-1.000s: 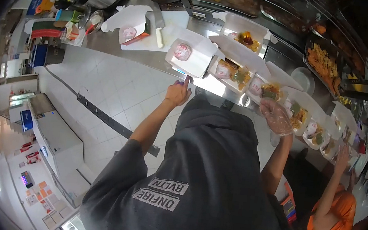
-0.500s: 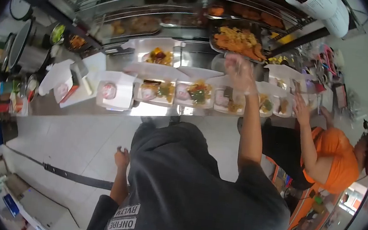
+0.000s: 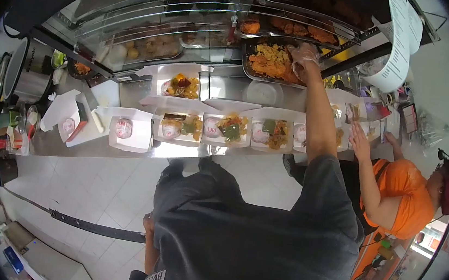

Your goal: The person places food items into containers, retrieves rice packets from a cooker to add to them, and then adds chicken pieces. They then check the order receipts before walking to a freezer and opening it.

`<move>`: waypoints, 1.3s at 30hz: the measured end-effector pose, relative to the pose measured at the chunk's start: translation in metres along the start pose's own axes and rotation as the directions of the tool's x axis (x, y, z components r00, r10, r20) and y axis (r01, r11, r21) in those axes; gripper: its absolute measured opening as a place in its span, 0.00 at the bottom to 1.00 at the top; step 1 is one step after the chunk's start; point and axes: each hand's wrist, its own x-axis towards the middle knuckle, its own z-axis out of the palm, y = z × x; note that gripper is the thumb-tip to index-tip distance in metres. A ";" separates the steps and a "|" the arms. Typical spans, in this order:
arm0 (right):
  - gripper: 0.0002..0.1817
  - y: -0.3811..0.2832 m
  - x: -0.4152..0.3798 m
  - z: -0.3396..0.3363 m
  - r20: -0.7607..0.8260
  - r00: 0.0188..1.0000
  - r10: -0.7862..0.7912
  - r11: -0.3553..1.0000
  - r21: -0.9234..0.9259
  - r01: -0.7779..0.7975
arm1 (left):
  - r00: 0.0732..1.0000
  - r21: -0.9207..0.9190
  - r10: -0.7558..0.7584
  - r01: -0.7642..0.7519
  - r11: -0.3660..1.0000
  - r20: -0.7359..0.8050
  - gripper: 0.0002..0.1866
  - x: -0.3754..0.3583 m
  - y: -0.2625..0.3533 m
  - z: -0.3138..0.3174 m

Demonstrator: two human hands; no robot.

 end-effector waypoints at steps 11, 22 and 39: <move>0.17 0.041 -0.051 -0.018 -0.252 0.922 -0.294 0.918 0.194 0.345 | 0.958 0.085 -0.092 0.071 0.994 0.270 0.17 -0.006 0.176 -0.056; 0.20 0.069 -0.163 0.015 0.007 0.960 0.281 0.616 0.766 -0.185 | 0.753 -0.533 0.413 -0.098 0.840 0.512 0.16 0.000 0.600 -0.020; 0.22 -0.003 -0.165 0.048 0.040 0.877 0.479 0.661 0.640 -0.391 | 0.872 -0.787 0.242 0.225 0.575 0.427 0.16 0.013 0.724 0.150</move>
